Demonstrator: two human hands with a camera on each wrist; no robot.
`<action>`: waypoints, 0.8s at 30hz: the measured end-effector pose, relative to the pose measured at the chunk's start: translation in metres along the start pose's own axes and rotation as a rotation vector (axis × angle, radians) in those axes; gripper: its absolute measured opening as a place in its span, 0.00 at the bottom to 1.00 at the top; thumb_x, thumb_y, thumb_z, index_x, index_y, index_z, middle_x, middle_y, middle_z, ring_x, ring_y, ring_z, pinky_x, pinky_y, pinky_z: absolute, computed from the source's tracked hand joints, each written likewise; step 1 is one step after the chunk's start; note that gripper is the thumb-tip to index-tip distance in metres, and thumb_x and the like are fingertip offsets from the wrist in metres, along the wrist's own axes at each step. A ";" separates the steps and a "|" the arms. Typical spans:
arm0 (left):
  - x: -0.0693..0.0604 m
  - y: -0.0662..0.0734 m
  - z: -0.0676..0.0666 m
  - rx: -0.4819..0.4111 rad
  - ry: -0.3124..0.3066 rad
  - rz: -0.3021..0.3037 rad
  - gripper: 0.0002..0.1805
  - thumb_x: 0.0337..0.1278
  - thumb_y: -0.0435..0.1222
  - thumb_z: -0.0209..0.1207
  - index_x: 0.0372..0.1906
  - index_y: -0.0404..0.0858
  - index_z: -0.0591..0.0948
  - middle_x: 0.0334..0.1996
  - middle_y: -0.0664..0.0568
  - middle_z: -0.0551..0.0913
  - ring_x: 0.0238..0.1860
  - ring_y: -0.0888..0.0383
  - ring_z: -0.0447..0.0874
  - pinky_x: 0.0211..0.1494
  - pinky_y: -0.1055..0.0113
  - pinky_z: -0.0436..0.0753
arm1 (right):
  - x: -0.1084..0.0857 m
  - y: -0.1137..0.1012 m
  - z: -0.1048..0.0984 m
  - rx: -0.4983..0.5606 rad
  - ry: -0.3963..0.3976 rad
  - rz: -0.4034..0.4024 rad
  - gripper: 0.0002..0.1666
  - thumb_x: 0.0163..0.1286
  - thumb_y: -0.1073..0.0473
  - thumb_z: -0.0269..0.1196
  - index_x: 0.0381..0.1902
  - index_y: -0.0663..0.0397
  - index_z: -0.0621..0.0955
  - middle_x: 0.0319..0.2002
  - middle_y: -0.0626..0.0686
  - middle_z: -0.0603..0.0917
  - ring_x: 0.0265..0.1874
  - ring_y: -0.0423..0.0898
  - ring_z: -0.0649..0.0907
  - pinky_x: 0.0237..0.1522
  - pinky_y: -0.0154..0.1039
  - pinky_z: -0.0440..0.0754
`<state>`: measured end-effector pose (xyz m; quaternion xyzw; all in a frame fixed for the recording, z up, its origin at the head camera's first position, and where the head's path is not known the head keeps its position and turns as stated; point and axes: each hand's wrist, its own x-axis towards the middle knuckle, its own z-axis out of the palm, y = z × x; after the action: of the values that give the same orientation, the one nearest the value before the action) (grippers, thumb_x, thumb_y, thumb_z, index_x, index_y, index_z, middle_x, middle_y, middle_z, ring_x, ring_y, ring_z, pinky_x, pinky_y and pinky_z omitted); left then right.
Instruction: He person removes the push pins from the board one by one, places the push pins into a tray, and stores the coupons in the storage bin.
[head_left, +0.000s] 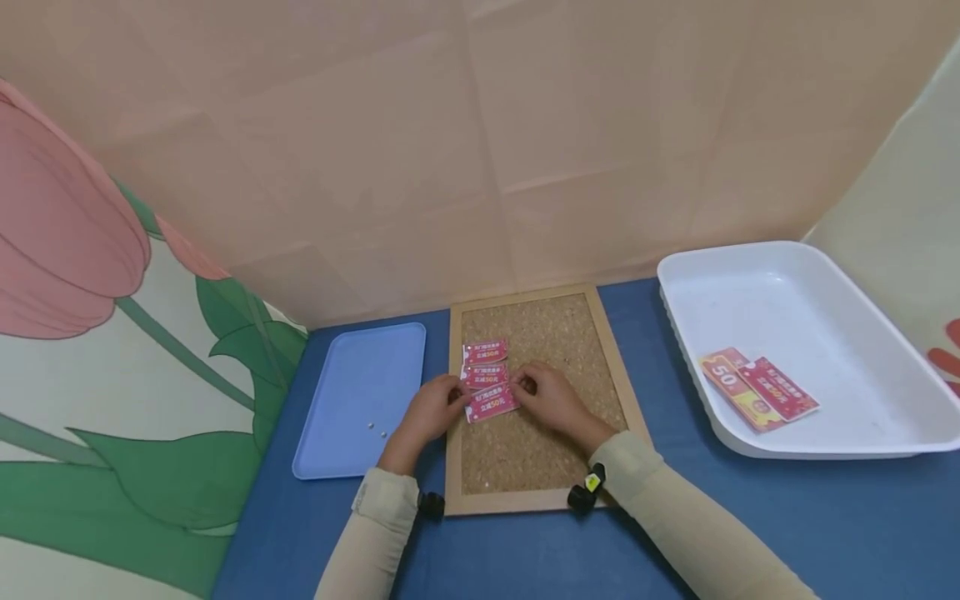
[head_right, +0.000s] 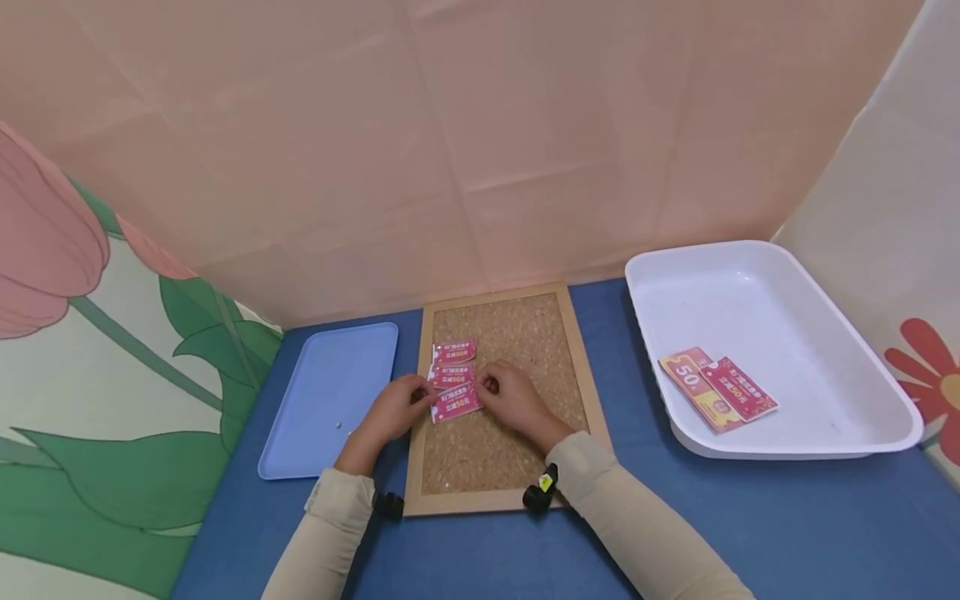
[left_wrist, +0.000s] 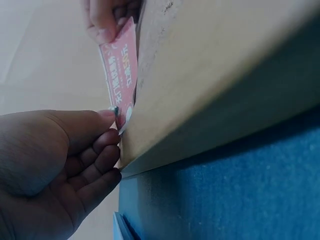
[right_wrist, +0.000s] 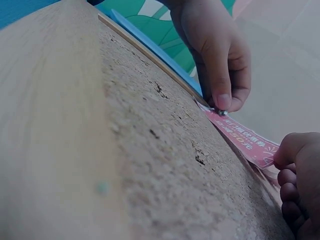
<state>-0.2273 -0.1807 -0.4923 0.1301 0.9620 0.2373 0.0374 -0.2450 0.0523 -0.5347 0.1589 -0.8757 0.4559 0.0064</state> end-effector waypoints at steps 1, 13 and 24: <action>0.000 0.000 -0.001 -0.007 -0.001 0.005 0.06 0.65 0.42 0.61 0.35 0.45 0.80 0.32 0.56 0.76 0.32 0.60 0.73 0.35 0.65 0.75 | 0.000 0.000 0.000 -0.001 0.004 -0.002 0.03 0.68 0.55 0.63 0.36 0.47 0.81 0.34 0.45 0.78 0.34 0.41 0.77 0.37 0.38 0.77; -0.008 -0.002 -0.005 -0.068 -0.046 0.064 0.06 0.67 0.40 0.58 0.37 0.42 0.81 0.35 0.55 0.77 0.36 0.61 0.75 0.40 0.64 0.77 | 0.000 -0.001 -0.001 0.001 0.010 -0.028 0.02 0.67 0.56 0.64 0.34 0.47 0.81 0.32 0.45 0.78 0.32 0.42 0.76 0.35 0.39 0.76; -0.014 0.001 -0.011 -0.131 -0.013 0.117 0.05 0.67 0.38 0.58 0.38 0.40 0.81 0.37 0.53 0.78 0.39 0.58 0.77 0.45 0.61 0.78 | -0.001 -0.001 -0.003 -0.007 0.024 -0.024 0.03 0.67 0.57 0.64 0.34 0.47 0.80 0.32 0.46 0.77 0.32 0.42 0.76 0.34 0.39 0.76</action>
<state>-0.2148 -0.1879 -0.4822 0.1848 0.9349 0.3005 0.0380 -0.2445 0.0540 -0.5326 0.1639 -0.8752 0.4545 0.0231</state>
